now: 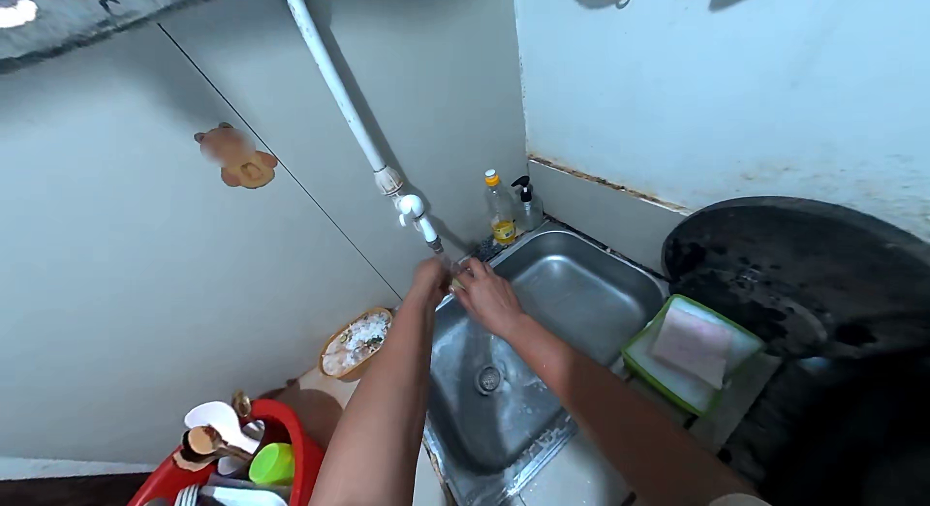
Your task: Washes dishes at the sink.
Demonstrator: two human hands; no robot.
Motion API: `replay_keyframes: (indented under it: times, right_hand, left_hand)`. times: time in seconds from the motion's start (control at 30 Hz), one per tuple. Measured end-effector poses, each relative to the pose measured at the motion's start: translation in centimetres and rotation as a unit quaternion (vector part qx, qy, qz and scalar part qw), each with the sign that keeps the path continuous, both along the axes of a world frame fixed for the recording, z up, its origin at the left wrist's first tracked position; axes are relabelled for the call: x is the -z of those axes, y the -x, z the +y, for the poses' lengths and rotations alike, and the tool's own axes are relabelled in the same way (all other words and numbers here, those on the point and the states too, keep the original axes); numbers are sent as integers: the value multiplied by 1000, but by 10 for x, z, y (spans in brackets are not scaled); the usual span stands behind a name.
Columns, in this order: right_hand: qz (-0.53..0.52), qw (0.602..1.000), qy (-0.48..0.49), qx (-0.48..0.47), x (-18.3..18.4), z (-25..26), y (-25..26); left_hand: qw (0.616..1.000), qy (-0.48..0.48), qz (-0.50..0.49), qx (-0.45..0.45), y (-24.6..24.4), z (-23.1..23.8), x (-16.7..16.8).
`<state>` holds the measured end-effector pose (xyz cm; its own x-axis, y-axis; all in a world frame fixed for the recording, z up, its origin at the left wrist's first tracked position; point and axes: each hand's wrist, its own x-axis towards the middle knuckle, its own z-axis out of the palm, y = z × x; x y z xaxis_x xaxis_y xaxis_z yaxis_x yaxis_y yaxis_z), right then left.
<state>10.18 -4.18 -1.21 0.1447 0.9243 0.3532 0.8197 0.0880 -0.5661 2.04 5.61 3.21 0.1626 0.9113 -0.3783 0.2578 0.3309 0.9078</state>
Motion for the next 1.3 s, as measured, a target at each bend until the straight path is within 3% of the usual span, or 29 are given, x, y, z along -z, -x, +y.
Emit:
replay_keyframes:
  times: [0.13, 0.23, 0.33, 0.43, 0.53, 0.67, 0.73, 0.8, 0.93, 1.03, 1.17, 1.3]
  right_hand:
    - [268, 961, 20, -71, -16, 25, 14]
    - [269, 955, 85, -88, -27, 52, 11]
    - [233, 956, 176, -32, -36, 72, 11]
    - [154, 972, 162, -75, -42, 71, 23]
    - [251, 953, 134, -104, -35, 71, 7]
    - [380, 909, 170, 6, -2, 69, -16]
    - [339, 920, 194, 16, 6, 62, -6]
    - [234, 950, 206, -17, -7, 54, 7]
    - [267, 948, 167, -56, -35, 43, 19]
    - [201, 961, 171, -87, -16, 53, 0]
    - [184, 944, 274, -25, -24, 23, 5]
    - [138, 965, 219, 38, -34, -2, 36]
  left_hand:
    - [998, -35, -39, -34, 14, -18, -6]
    - [994, -62, -78, -40, 23, -41, -7]
    - [990, -62, -121, -33, 32, -52, -3]
    - [989, -63, -130, -16, 44, -47, 1]
    - [994, -64, -90, 17, 54, -57, -10]
    - [980, -119, -152, -40, 43, -58, -18]
    - [974, -131, -173, -63, 37, -47, -19]
    - [977, -122, -161, -66, 36, -40, -15]
    - [987, -78, -125, -61, 35, -42, 7]
    - [984, -81, -146, -67, 35, -52, 3]
    - [978, -113, -157, -77, 40, -51, 9]
    - [982, -127, -126, -65, 44, -43, 22]
